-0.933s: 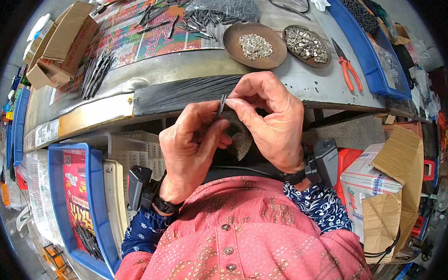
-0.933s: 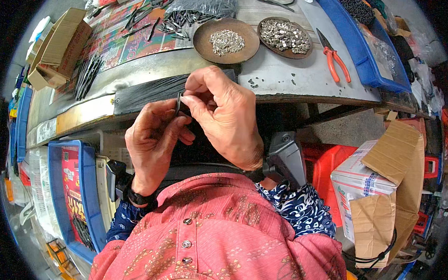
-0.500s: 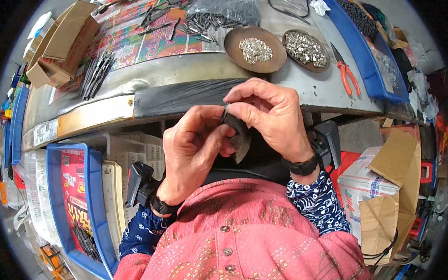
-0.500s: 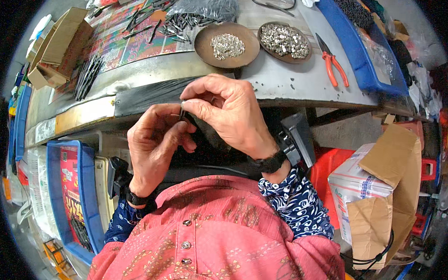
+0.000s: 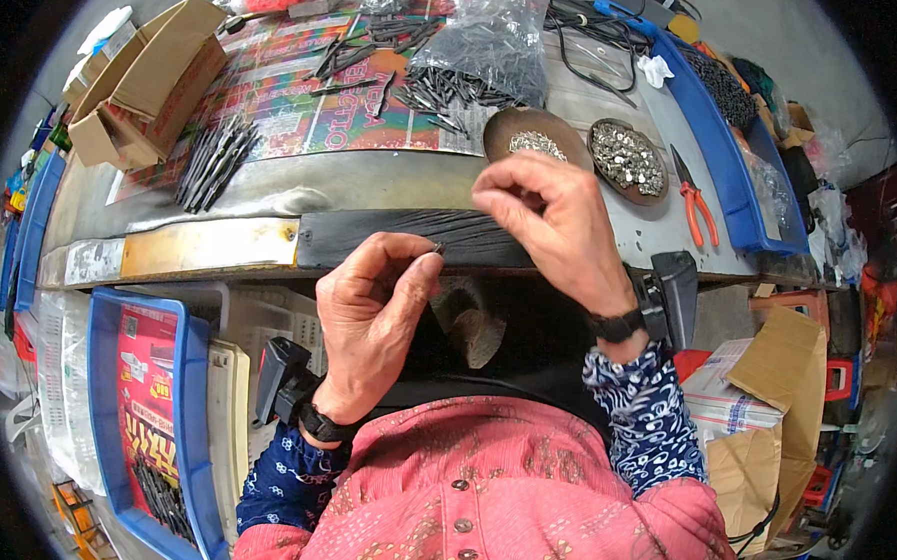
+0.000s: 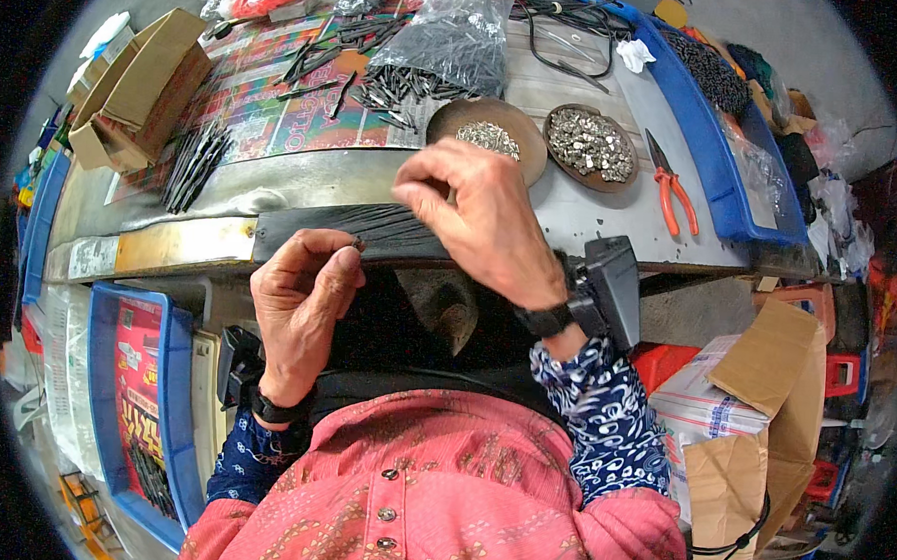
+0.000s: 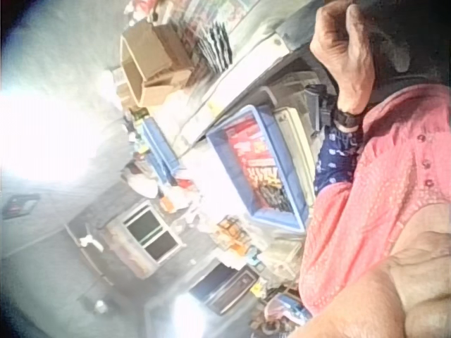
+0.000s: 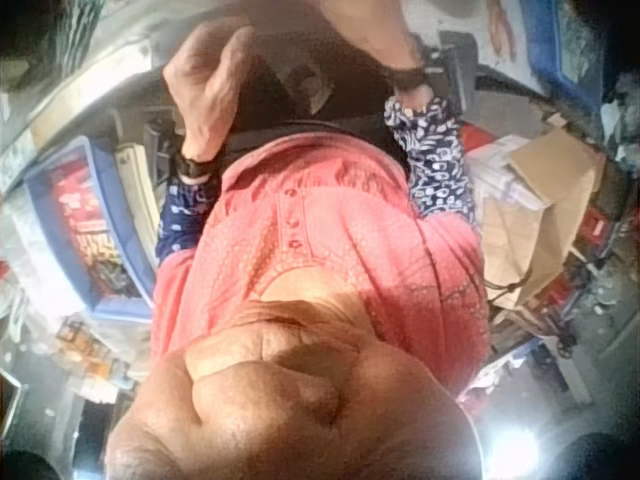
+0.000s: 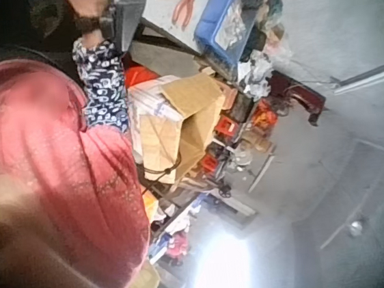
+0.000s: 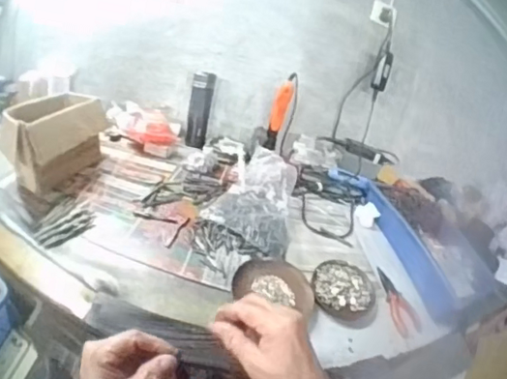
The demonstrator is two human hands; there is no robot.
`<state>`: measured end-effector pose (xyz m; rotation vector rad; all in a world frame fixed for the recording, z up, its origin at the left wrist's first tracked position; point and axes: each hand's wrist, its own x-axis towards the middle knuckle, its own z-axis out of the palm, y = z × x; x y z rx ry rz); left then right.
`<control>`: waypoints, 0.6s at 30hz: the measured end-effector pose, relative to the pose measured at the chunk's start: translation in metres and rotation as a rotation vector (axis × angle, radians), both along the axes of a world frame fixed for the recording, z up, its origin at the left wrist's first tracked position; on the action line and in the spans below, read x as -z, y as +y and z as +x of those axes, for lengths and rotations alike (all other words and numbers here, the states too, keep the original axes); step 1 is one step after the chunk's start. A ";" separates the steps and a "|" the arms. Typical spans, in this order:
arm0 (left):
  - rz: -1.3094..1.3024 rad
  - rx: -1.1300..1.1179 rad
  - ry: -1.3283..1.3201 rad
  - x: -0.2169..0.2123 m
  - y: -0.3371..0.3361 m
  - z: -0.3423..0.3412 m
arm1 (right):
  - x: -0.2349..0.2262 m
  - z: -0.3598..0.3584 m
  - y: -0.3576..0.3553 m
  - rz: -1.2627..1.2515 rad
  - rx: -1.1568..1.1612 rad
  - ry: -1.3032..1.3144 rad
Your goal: The person repeatedly picks up small metal rods and silver components from two shallow bowls on a cluttered workbench. They insert the components into the rods by hand, then place the assembled units into a pile on the table. The process continues throughout the clip with no visible final destination for the finished items.
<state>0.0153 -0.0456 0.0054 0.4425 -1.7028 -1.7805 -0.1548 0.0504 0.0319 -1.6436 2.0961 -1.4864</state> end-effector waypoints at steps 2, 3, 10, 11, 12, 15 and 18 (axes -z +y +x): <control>0.037 -0.005 -0.014 -0.001 -0.005 0.003 | 0.001 -0.013 -0.017 0.027 0.109 0.314; 0.033 -0.011 -0.021 -0.002 -0.007 0.005 | 0.002 -0.018 -0.024 0.018 0.120 0.427; 0.019 -0.036 -0.019 0.004 -0.018 0.011 | 0.010 -0.040 -0.070 0.134 0.159 0.695; 0.019 -0.041 -0.014 0.005 -0.019 0.011 | 0.011 -0.042 -0.075 0.139 0.157 0.727; 0.019 -0.046 -0.009 0.006 -0.020 0.010 | 0.012 -0.044 -0.080 0.155 0.156 0.741; 0.017 -0.042 -0.007 0.008 -0.022 0.011 | 0.017 -0.049 -0.091 0.249 0.164 0.804; 0.036 -0.032 -0.029 0.007 -0.024 0.012 | 0.020 -0.052 -0.096 0.231 0.148 0.844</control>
